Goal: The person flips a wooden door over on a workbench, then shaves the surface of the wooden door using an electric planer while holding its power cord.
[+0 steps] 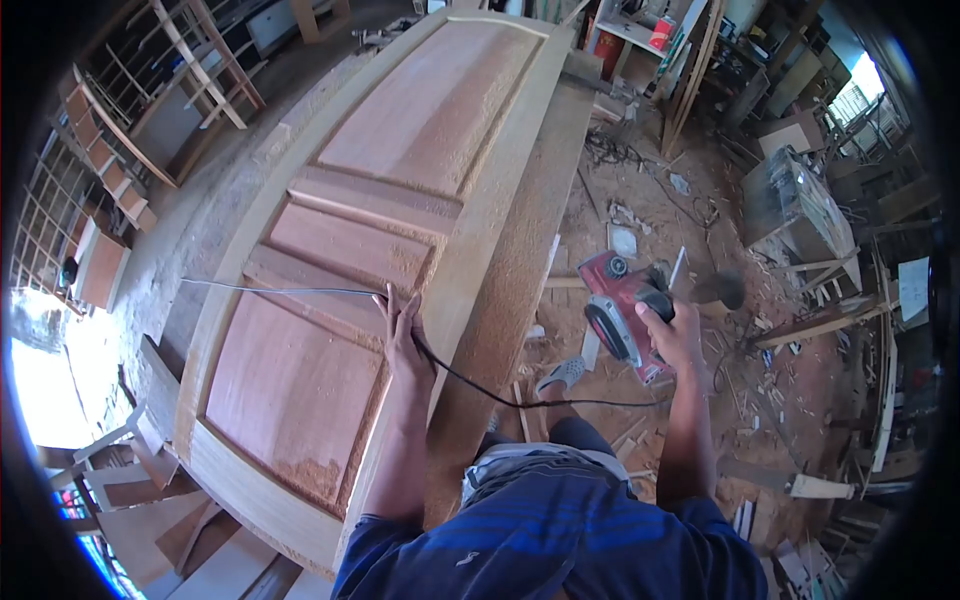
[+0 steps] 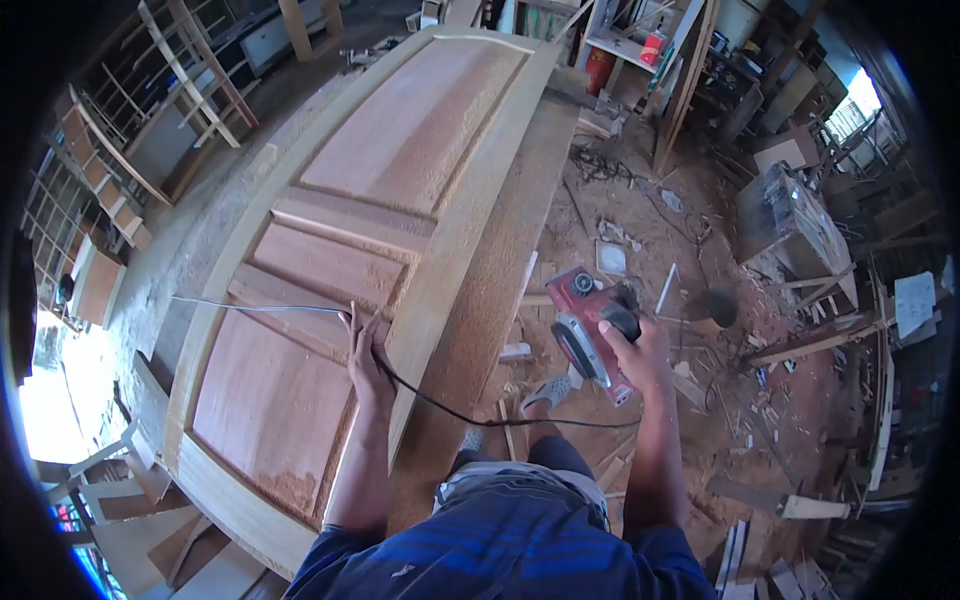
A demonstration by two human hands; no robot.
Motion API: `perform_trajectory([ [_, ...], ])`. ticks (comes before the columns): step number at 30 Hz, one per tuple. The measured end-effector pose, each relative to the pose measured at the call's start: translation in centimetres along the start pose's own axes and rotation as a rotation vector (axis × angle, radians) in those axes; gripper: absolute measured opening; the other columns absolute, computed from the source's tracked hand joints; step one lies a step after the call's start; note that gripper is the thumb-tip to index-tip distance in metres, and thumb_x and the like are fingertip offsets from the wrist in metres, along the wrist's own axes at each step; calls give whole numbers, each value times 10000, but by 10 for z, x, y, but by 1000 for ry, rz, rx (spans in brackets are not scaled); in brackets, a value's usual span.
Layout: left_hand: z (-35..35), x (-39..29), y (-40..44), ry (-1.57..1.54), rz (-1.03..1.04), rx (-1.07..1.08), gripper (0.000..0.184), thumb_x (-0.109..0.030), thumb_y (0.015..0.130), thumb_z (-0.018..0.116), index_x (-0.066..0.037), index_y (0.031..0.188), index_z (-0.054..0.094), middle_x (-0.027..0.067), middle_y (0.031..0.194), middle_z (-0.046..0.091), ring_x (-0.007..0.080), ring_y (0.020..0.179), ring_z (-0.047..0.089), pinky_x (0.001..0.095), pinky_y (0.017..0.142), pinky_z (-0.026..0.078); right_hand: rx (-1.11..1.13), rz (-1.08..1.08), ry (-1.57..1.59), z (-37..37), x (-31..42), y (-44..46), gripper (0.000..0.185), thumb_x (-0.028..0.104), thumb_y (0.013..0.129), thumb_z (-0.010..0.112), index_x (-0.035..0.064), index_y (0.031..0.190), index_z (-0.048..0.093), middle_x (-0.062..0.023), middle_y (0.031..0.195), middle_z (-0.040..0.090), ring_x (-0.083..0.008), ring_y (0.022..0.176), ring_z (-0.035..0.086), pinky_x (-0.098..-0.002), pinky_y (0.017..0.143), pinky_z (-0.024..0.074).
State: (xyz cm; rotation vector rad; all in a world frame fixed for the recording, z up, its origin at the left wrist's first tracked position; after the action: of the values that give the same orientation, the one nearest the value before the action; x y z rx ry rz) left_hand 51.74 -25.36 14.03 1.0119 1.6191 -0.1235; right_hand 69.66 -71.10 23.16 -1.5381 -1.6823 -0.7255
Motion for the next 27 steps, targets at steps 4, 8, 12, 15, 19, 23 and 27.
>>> perform_trajectory([
  [4, 42, -15, 28, 266, 59, -22, 361, -66, 1165, 529, -34, 1497, 667, 291, 1742, 419, 463, 1664, 312, 492, 1320, 350, 84, 31, 90, -3, -33, 37, 406, 376, 941, 877, -3, 1053, 783, -60, 660, 665, -163, 540, 646, -375, 537, 498],
  [8, 55, -1, 39, 368, 24, -113, 367, -114, 1168, 549, -51, 1512, 659, 338, 1673, 483, 550, 1604, 374, 543, 1301, 373, 140, -110, 80, -7, -65, 92, 363, 348, 968, 871, 5, 1009, 761, -21, 666, 649, -115, 521, 614, -327, 494, 475],
  [12, 69, 54, 12, 432, 29, -291, 372, -100, 1156, 567, -73, 1513, 668, 351, 1652, 497, 547, 1592, 397, 551, 1300, 381, 235, -137, 101, -13, -78, 164, 367, 357, 979, 868, 15, 989, 734, -6, 691, 643, -93, 521, 601, -306, 482, 464],
  [15, 79, 42, -1, 573, -94, -237, 407, -66, 1129, 603, -69, 1535, 634, 360, 1666, 467, 549, 1581, 410, 560, 1294, 396, 278, -23, 135, -17, -76, 192, 374, 369, 982, 862, 26, 1004, 716, 1, 697, 625, -94, 528, 593, -309, 483, 465],
  [19, 83, 64, -30, 614, -243, -260, 521, -157, 1102, 679, -71, 1598, 543, 355, 1707, 395, 548, 1591, 382, 608, 1319, 330, 338, -31, 87, -18, -80, 245, 387, 386, 987, 855, 35, 1031, 700, 13, 694, 602, -95, 524, 575, -307, 485, 466],
  [23, 81, 78, -26, 697, -333, -223, 575, -247, 1066, 740, -74, 1582, 555, 339, 1714, 389, 526, 1621, 332, 631, 1350, 244, 323, -46, 89, -1, -59, 263, 379, 382, 992, 851, 37, 1014, 696, 11, 692, 610, -91, 528, 579, -289, 480, 469],
  [27, 76, 75, -22, 731, -359, -221, 467, -220, 1040, 753, -75, 1465, 627, 304, 1707, 419, 510, 1607, 361, 617, 1348, 264, 363, -68, 75, 11, -44, 271, 360, 355, 992, 853, 37, 999, 685, 8, 697, 612, -82, 530, 579, -281, 481, 472],
])
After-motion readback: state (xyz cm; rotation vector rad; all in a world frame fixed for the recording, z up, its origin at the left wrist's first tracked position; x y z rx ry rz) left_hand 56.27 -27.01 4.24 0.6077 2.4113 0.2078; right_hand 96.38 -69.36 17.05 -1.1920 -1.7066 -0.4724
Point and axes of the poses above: each hand's wrist, its own y-axis towards the middle knuckle, its own z-axis out of the palm, x = y × z, the point moved 9 cm from there along y, towards the middle knuckle
